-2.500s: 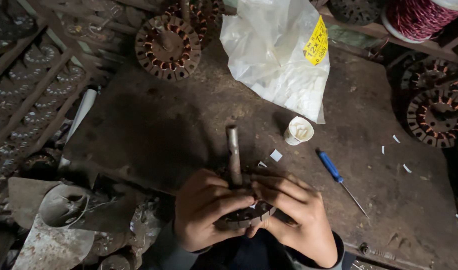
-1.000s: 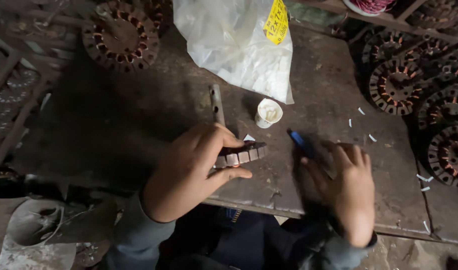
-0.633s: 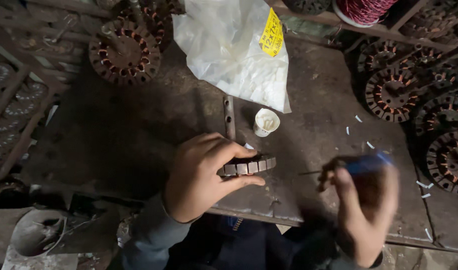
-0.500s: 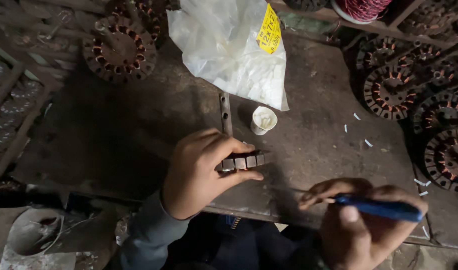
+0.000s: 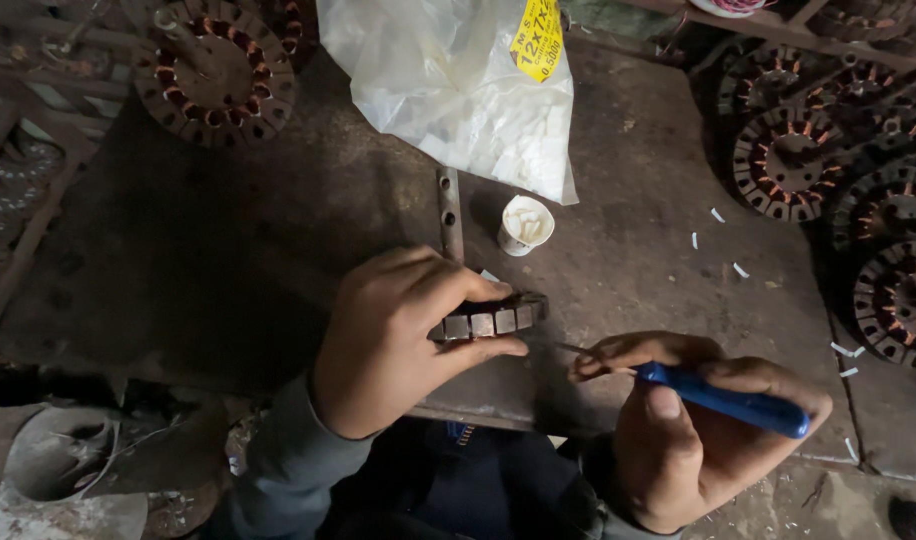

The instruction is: The person assembles a circular electrical component by inserting small white rectangular pieces into slots on a metal ring. They use a blue-handled screwdriver to press the pieces into place and rotate the ring to access different slots.

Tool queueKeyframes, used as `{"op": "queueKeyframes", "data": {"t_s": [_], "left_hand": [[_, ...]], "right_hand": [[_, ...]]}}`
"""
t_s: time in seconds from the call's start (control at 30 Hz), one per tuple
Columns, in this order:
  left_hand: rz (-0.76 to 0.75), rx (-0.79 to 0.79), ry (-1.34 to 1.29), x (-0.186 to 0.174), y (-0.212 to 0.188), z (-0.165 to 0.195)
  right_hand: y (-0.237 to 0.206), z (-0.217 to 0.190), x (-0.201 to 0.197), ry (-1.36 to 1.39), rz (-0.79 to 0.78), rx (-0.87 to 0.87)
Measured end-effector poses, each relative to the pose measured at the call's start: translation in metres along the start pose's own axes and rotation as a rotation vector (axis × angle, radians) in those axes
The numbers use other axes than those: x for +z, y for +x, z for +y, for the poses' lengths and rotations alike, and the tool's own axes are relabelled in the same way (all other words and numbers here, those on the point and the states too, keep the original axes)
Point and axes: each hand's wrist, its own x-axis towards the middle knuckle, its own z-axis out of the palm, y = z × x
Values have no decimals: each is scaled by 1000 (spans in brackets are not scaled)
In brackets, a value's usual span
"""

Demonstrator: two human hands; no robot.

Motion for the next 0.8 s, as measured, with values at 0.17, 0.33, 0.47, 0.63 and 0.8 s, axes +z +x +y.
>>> {"op": "queueKeyframes", "data": {"t_s": [0.17, 0.33, 0.47, 0.63, 0.8], "left_hand": [[-2, 2, -17, 1, 0, -3], [-15, 16, -28, 2, -3, -5], [-46, -3, -57, 2, -4, -6], [-9, -17, -108, -4, -3, -12], [13, -40, -145, -9, -5, -11]], "right_hand": [[4, 4, 2, -62, -30, 16], [0, 3, 7, -116, -49, 32], [0, 1, 0, -118, -94, 102], [8, 13, -13, -133, -242, 71], [-1, 24, -15, -61, -198, 73]]}}
